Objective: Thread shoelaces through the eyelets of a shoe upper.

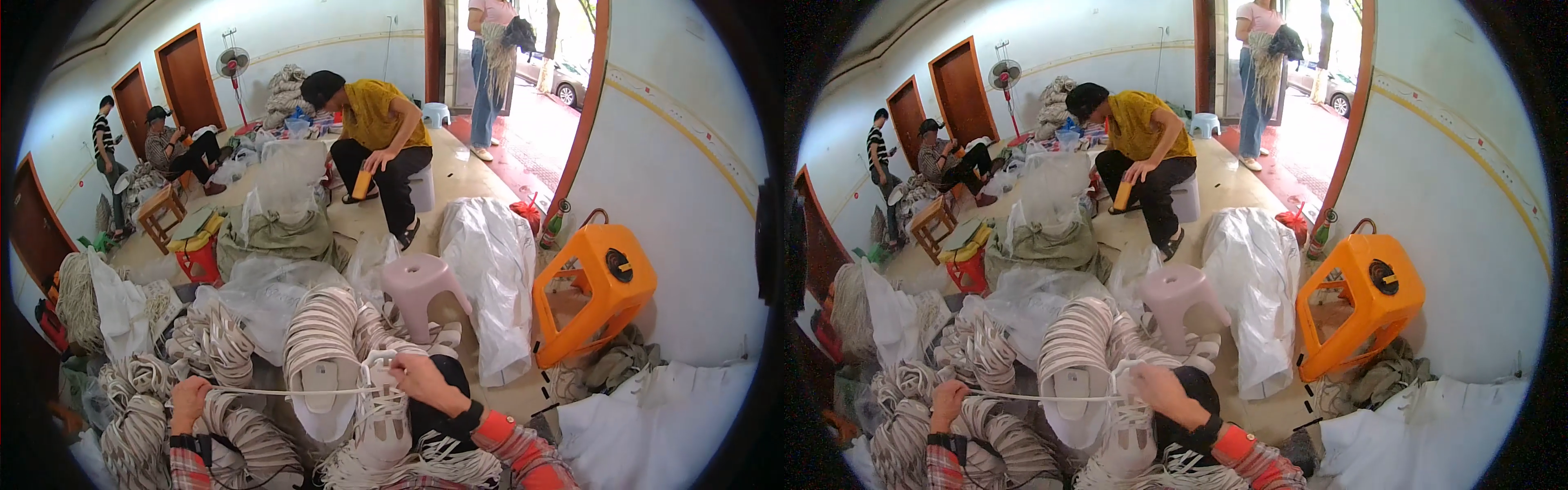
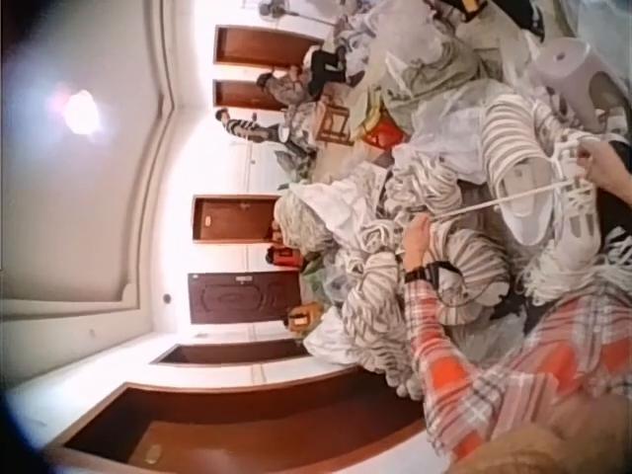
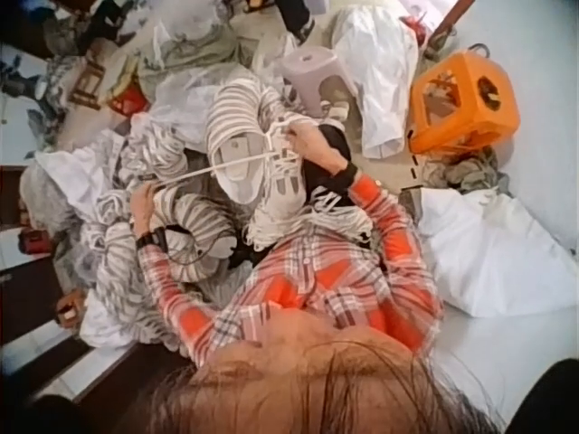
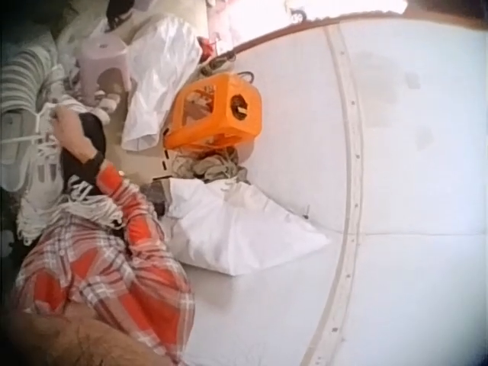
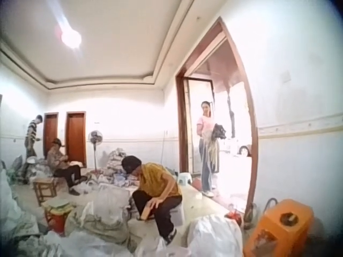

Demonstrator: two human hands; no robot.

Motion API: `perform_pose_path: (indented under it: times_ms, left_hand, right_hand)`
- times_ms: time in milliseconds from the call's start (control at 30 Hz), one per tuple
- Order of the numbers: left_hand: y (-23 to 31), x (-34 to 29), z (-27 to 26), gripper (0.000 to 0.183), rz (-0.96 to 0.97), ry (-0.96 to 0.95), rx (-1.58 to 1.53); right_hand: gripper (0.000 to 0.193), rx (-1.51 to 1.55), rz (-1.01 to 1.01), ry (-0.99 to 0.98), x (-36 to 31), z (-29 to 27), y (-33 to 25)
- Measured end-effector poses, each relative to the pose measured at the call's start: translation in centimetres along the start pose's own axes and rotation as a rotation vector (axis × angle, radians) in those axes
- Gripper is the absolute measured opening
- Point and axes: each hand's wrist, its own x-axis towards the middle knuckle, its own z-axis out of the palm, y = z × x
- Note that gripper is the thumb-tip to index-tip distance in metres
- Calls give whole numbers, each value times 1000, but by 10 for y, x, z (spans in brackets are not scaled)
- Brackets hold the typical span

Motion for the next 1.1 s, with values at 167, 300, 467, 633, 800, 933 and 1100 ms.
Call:
perform_pose_path:
  times_ms: [167, 300, 467, 633, 800, 933, 1100]
  left_hand:
    - [-44, -22, -12, 15, -119, -35, 34]
    - [-86, -55, -31, 14, -306, -11, 210]
    - [-77, -69, -18, 14, -98, 116, 625]
    - [-63, -40, 41, 12, -710, 238, -469]
    - [129, 40, 59, 32, -733, 37, -1502]
    - [207, 43, 106, 24, -522, -477, -1332]
    - [224, 23, 147, 15, -112, -458, -972]
  right_hand:
    - [24, 99, -6, -545, 12, 18, 3]
    - [26, 191, 210, -878, 25, 35, -27]
    - [27, 263, 93, -916, 8, 40, -42]
    - [17, 355, -620, -729, -47, 61, -99]
    - [17, 206, -836, -812, -95, 101, -141]
    - [18, 140, -756, -1039, -100, 82, -139]
    - [18, -66, -443, -821, -81, 37, -78]
